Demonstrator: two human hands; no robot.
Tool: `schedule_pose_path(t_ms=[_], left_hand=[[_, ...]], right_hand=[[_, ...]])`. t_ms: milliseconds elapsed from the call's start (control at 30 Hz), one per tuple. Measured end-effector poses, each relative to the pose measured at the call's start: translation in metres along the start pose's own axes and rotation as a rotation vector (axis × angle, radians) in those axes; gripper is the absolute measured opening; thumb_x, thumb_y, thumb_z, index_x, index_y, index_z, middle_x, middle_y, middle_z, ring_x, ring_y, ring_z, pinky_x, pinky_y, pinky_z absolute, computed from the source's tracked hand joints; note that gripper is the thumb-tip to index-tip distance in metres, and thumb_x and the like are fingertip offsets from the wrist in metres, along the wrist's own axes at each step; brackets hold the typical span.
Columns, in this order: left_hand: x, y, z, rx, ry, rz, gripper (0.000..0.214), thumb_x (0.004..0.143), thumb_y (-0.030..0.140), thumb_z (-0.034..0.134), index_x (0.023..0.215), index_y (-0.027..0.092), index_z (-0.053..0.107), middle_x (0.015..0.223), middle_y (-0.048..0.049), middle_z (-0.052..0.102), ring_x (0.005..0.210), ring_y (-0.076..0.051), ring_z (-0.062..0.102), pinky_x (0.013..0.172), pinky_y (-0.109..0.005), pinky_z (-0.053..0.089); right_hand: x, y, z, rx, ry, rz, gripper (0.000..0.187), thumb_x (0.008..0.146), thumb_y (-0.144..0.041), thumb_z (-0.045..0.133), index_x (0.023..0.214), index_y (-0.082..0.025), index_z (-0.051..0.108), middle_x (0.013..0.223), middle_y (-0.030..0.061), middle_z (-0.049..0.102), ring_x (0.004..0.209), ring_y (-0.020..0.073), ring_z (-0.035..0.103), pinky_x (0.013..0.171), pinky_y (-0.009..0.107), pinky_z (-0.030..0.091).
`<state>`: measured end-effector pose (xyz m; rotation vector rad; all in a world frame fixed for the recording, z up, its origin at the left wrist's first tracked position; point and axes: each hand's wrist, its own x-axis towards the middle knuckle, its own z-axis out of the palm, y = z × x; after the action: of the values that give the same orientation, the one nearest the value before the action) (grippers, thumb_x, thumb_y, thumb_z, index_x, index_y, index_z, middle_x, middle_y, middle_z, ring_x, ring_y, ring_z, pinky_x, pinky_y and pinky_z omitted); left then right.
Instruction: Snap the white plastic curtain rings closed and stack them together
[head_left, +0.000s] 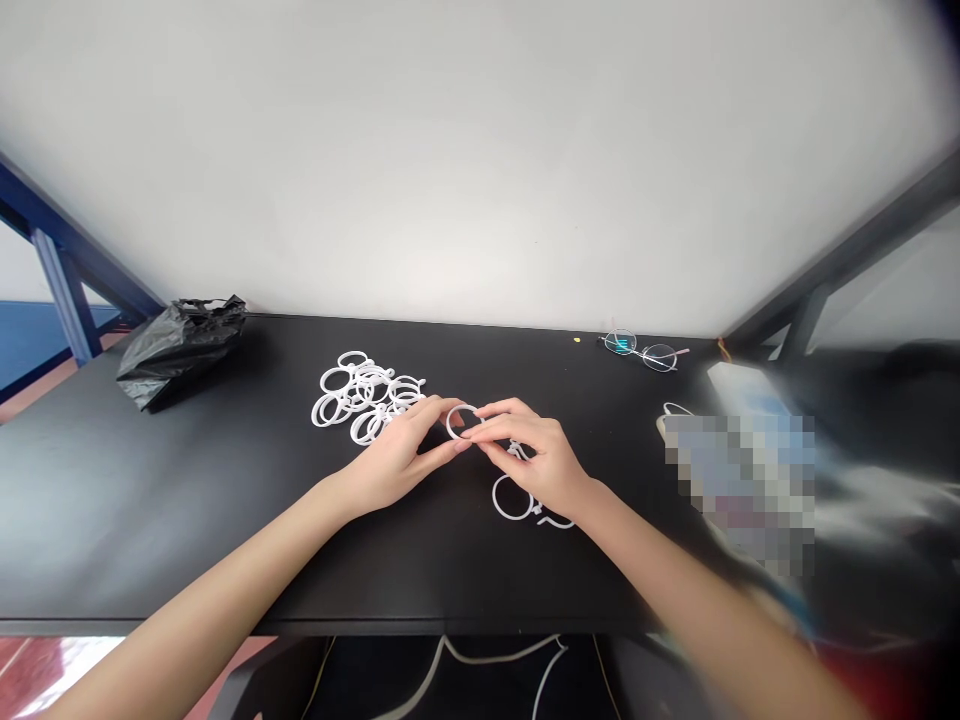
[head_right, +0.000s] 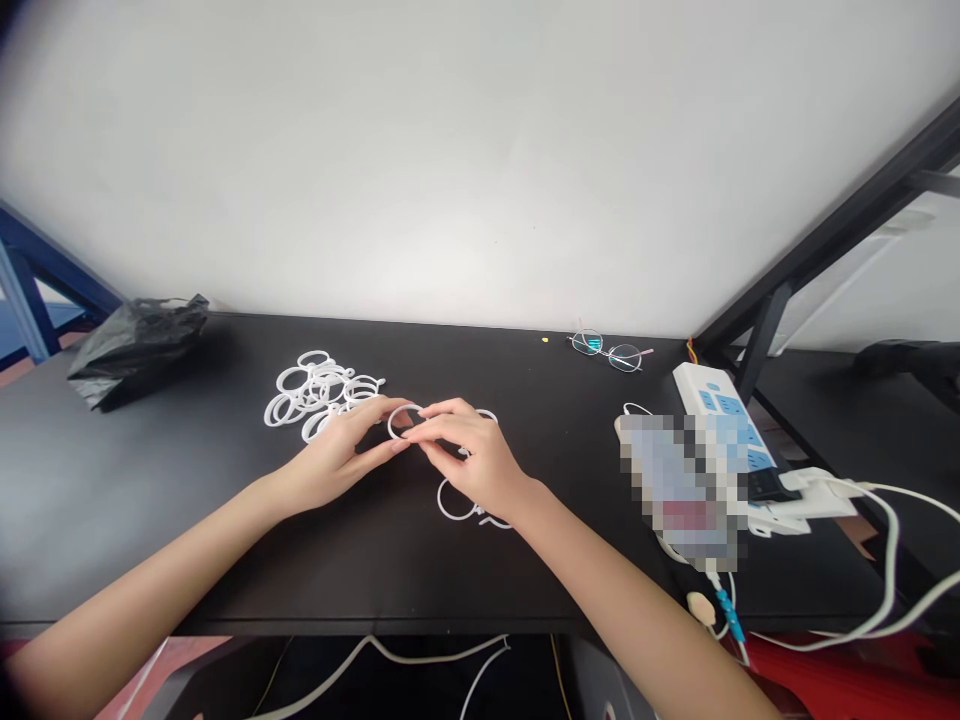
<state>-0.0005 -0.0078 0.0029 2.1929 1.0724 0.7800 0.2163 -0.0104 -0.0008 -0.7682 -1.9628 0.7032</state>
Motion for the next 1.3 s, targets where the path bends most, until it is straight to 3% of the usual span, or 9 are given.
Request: schedule_pose_path(t_ms=[133,267,467,733,933,1100,1300], left_hand=[[0.001,0.003,-0.003,-0.034,0.028,-0.042,0.029,0.097,0.041,0.052,0.12,0.022,0.054,0.108,-0.0067,0.065,0.098,-0.022,0.063,0.087,-0.036,0.051],[0.001,0.005,-0.003,-0.034,0.058,-0.058,0.028,0.096,0.04,0.054,0.116,0.022,0.054,0.107,-0.0063,0.064,0.099,-0.022,0.062,0.09,-0.037,0.049],[-0.002,0.005,-0.004,-0.043,0.027,-0.055,0.029,0.095,0.038,0.053,0.119,0.021,0.052,0.111,-0.0077,0.064,0.103,-0.022,0.061,0.09,-0.037,0.049],[-0.002,0.005,-0.005,-0.046,-0.068,-0.027,0.029,0.097,0.038,0.052,0.119,0.02,0.053,0.1,-0.0046,0.061,0.093,-0.019,0.059,0.084,-0.033,0.047],[-0.002,0.011,-0.005,-0.218,-0.137,-0.072,0.024,0.098,0.038,0.05,0.113,0.02,0.051,0.088,-0.0004,0.053,0.08,-0.015,0.051,0.073,-0.029,0.042],[-0.004,0.016,0.0,-0.439,-0.195,-0.097,0.019,0.101,0.038,0.042,0.107,0.021,0.047,0.08,0.0024,0.043,0.073,-0.014,0.041,0.068,-0.028,0.037],[-0.003,0.016,0.0,-0.443,-0.198,-0.098,0.018,0.101,0.037,0.043,0.107,0.02,0.046,0.08,0.0029,0.043,0.073,-0.013,0.039,0.068,-0.028,0.034]], right_hand=[[0.001,-0.002,-0.002,-0.001,0.089,0.081,0.016,0.089,-0.024,0.066,0.103,-0.028,0.072,0.11,0.0051,0.074,0.105,0.0243,0.068,0.094,0.043,0.055],[0.001,-0.004,-0.003,0.001,0.096,0.266,0.014,0.086,-0.031,0.07,0.099,-0.025,0.072,0.094,0.0035,0.076,0.089,0.0219,0.072,0.085,0.037,0.056],[-0.001,-0.004,0.0,0.109,0.104,0.329,0.011,0.085,-0.033,0.072,0.081,-0.023,0.074,0.079,0.0016,0.076,0.074,0.0194,0.071,0.071,0.032,0.055],[-0.002,0.0,0.0,0.024,-0.011,0.204,0.014,0.091,-0.03,0.064,0.084,-0.021,0.071,0.077,0.0013,0.072,0.069,0.0153,0.065,0.066,0.027,0.049],[-0.005,-0.003,-0.002,-0.151,-0.142,0.066,0.028,0.102,-0.026,0.041,0.077,-0.02,0.052,0.064,-0.003,0.05,0.054,0.0098,0.043,0.053,0.024,0.034],[-0.008,-0.004,0.001,-0.105,-0.125,0.069,0.025,0.102,-0.025,0.039,0.078,-0.021,0.043,0.058,-0.007,0.037,0.048,0.0081,0.035,0.048,0.022,0.028],[-0.01,0.001,0.005,-0.094,-0.114,0.075,0.023,0.103,-0.025,0.036,0.08,-0.022,0.041,0.056,-0.0082,0.034,0.045,0.0079,0.033,0.047,0.022,0.027]])
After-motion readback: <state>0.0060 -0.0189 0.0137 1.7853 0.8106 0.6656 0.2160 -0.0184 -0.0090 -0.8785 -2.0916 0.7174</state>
